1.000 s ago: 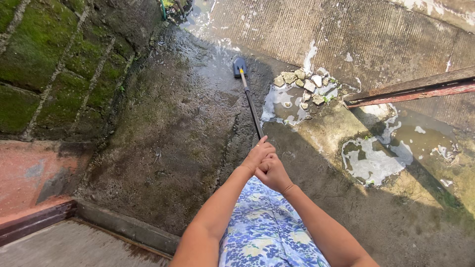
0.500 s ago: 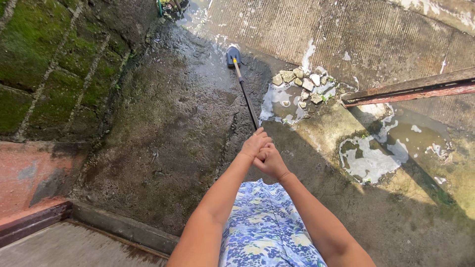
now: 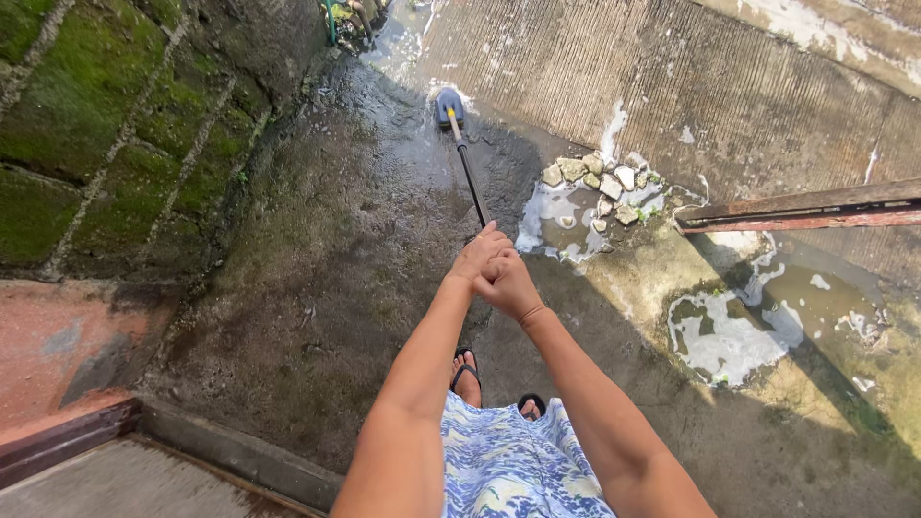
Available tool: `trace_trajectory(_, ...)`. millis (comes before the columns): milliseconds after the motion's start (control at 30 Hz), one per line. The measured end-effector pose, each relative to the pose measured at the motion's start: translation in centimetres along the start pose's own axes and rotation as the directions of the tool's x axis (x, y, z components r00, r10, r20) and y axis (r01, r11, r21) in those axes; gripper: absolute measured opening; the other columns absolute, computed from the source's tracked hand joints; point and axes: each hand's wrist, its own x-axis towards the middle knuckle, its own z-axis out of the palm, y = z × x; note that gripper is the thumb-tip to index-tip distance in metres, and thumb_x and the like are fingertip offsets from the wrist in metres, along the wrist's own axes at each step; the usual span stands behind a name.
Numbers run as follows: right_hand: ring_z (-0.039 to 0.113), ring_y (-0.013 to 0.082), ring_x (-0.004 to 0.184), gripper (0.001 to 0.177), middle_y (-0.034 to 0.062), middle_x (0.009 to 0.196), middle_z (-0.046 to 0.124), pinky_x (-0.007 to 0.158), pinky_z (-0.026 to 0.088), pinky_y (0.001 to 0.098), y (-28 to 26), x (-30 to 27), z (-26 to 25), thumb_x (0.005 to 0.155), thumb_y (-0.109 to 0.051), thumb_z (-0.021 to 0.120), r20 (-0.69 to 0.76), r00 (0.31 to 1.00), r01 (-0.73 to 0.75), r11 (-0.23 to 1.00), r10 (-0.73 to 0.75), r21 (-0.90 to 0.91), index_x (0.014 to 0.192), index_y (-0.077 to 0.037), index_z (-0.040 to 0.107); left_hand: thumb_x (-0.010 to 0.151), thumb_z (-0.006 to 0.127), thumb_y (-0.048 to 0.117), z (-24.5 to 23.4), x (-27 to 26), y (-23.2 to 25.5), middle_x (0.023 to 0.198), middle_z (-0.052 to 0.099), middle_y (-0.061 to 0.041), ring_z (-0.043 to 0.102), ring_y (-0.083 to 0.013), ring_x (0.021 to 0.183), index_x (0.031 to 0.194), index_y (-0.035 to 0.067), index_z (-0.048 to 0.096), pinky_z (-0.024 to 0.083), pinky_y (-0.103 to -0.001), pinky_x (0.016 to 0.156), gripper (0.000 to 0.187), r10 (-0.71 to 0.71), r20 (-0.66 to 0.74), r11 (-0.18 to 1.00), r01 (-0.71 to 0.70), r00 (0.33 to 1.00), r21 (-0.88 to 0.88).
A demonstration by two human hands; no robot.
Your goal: The person cleans the wet concrete ground by scrubbing it with a handled brush.
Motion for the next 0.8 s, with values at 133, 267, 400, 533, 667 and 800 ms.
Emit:
trace_trajectory(133,0.041,0.0214,0.051,0.031,0.0079,0.051,0.046,0.073,0.043,0.0335,-6.2,-2.7,-4.1,0.075,-0.008,0.068,0.036,0.995,-0.092,0.994,0.089,0.068,0.055,-0.005,0.045,0.082,0.060,0.016,-2.9,-3.5,6.8,0.085,0.066,-0.006,0.063,-0.0259,0.091,0.082,0.014,0.070,0.046,-0.038,0.103,0.010,-0.123,-0.081,0.961,0.098,0.989,-0.260)
trace_trajectory(267,0.042,0.0222,0.053,0.026,0.0068,0.048,0.046,0.070,0.040,0.0337,-8.6,-5.1,-3.2,0.070,-0.008,0.065,0.111,0.992,-0.068,0.989,0.053,0.128,0.052,-0.006,0.048,0.087,0.060,0.014,-2.5,-6.8,9.1,0.084,0.063,-0.009,0.062,-0.0274,0.095,0.079,0.009,0.062,0.051,-0.033,0.088,0.010,-0.319,0.004,0.906,0.306,0.948,-0.294)
trace_trajectory(400,0.045,0.0199,0.053,0.030,0.0059,0.051,0.050,0.074,0.039,0.0339,-3.9,-2.0,1.4,0.074,-0.011,0.068,0.144,0.990,-0.006,0.997,-0.005,0.078,0.053,-0.007,0.047,0.079,0.063,0.013,0.8,-5.9,1.4,0.087,0.064,-0.010,0.060,-0.0351,0.103,0.078,0.009,0.062,0.050,-0.037,0.090,0.005,-0.155,-0.261,0.975,0.105,0.953,-0.196)
trace_trajectory(533,0.040,0.0217,0.054,0.028,0.0060,0.052,0.047,0.072,0.039,0.0340,-4.4,0.2,1.8,0.073,-0.010,0.066,0.036,0.997,-0.073,0.992,0.070,0.103,0.054,-0.006,0.046,0.080,0.061,0.012,-1.3,-4.2,-0.2,0.082,0.060,-0.008,0.060,-0.0275,0.090,0.075,0.012,0.058,0.051,-0.042,0.096,0.006,-0.122,-0.130,0.979,0.097,0.984,-0.181)
trace_trajectory(667,0.037,0.0221,0.054,0.027,0.0068,0.053,0.046,0.070,0.038,0.0329,-9.8,-2.8,-3.3,0.074,-0.010,0.068,0.071,0.996,-0.058,0.983,0.046,0.173,0.057,-0.005,0.049,0.076,0.065,0.014,-5.8,-6.2,8.0,0.083,0.062,-0.008,0.061,-0.0295,0.094,0.073,0.011,0.059,0.050,-0.041,0.077,0.007,-0.291,-0.067,0.936,0.269,0.954,-0.227)
trace_trajectory(800,0.041,0.0216,0.055,0.028,0.0062,0.055,0.045,0.081,0.041,0.0342,-9.6,-2.4,-2.4,0.078,-0.011,0.067,0.118,0.989,0.046,0.957,-0.083,0.287,0.058,-0.005,0.047,0.079,0.062,0.011,-6.1,-6.9,8.2,0.083,0.061,-0.009,0.061,-0.0285,0.097,0.075,0.009,0.057,0.051,-0.040,0.081,0.007,-0.331,-0.012,0.918,0.319,0.944,-0.236)
